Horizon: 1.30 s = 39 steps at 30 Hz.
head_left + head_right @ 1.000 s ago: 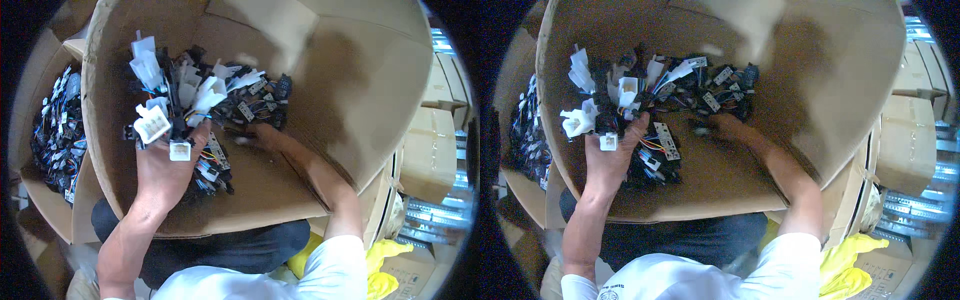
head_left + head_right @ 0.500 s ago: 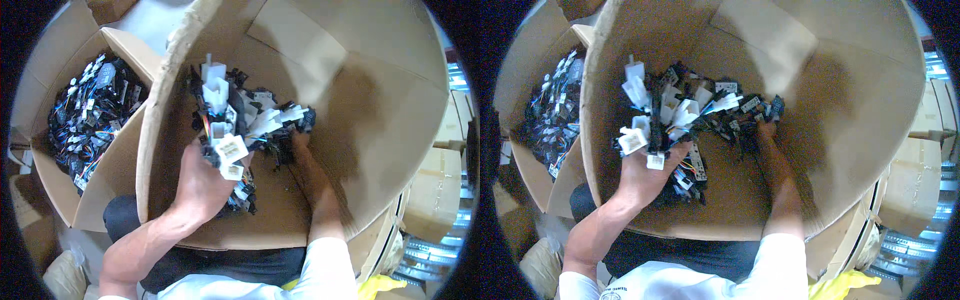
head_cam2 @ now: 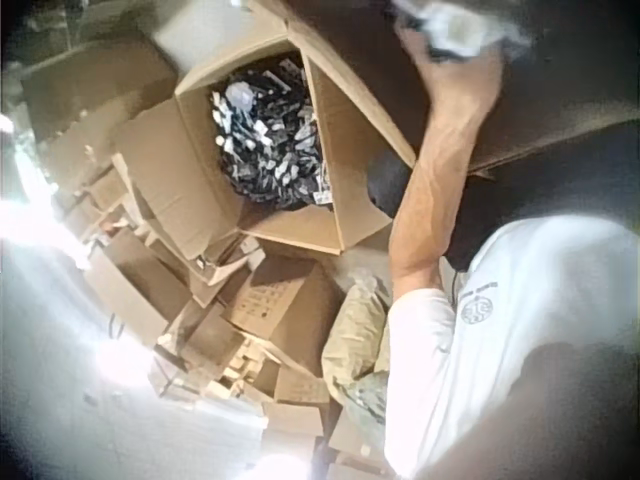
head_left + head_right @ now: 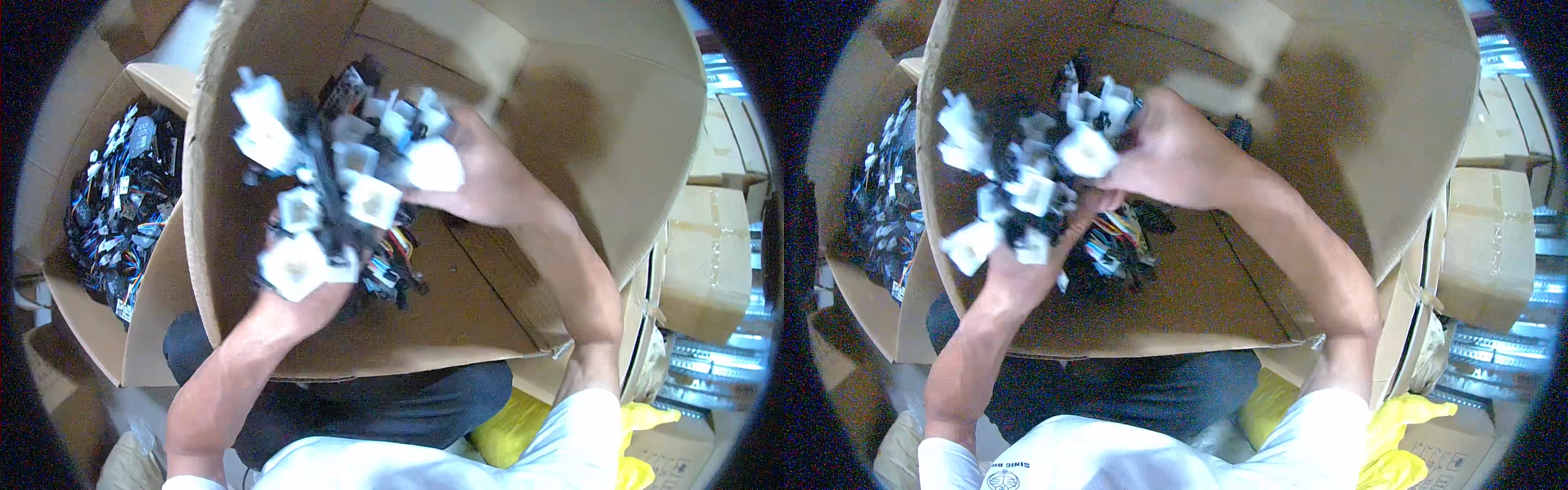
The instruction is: The person gathers digital display wire harnesses from a cardboard box and transfers them into another box by hand. The person then moves cardboard boxes and sorts through wire harnesses inside another box.
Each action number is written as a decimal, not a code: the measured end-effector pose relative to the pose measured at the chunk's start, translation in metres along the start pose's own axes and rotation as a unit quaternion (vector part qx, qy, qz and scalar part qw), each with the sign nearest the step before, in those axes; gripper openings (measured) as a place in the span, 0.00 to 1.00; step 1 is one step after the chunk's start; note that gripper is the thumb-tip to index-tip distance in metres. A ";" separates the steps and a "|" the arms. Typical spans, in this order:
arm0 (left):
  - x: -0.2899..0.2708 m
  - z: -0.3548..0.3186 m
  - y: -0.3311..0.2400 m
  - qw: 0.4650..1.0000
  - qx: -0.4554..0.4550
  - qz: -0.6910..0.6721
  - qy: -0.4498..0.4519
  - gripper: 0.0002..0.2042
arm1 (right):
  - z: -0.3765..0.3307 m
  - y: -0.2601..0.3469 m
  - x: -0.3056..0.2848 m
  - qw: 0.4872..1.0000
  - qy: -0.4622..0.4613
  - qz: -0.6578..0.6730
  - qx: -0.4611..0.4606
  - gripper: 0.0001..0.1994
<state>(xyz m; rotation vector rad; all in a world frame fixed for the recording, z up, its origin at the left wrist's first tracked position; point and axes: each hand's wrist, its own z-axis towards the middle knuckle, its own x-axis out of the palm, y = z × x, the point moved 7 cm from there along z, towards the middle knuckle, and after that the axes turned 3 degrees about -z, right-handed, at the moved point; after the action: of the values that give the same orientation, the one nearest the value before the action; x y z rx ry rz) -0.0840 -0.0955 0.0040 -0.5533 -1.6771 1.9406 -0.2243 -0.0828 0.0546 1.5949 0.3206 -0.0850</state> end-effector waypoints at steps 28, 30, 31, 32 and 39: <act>-0.009 0.003 0.009 0.991 -0.120 -0.061 -0.025 0.18 | -0.137 -0.384 -0.232 0.902 -0.156 -0.328 0.232 0.17; -0.023 0.001 0.017 0.987 -0.145 0.039 -0.058 0.19 | -0.098 -0.296 -0.174 0.909 -0.104 -0.333 0.228 0.18; -0.027 0.000 0.012 0.986 -0.147 0.045 -0.069 0.19 | -0.059 -0.222 -0.127 0.892 -0.081 -0.378 0.236 0.19; -0.025 0.000 0.004 0.985 -0.156 -0.019 -0.066 0.15 | -0.060 -0.168 -0.113 0.910 -0.116 -0.340 0.208 0.19; -0.013 0.003 0.004 0.991 -0.062 -0.040 -0.108 0.16 | -0.030 -0.005 0.000 0.855 -0.069 -0.509 -0.073 0.16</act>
<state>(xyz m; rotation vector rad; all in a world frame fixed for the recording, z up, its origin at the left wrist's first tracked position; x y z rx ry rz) -0.0757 -0.1066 0.0001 -0.3239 -1.9330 1.9047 -0.2302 -0.0528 0.0511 1.1070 1.0090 -0.9633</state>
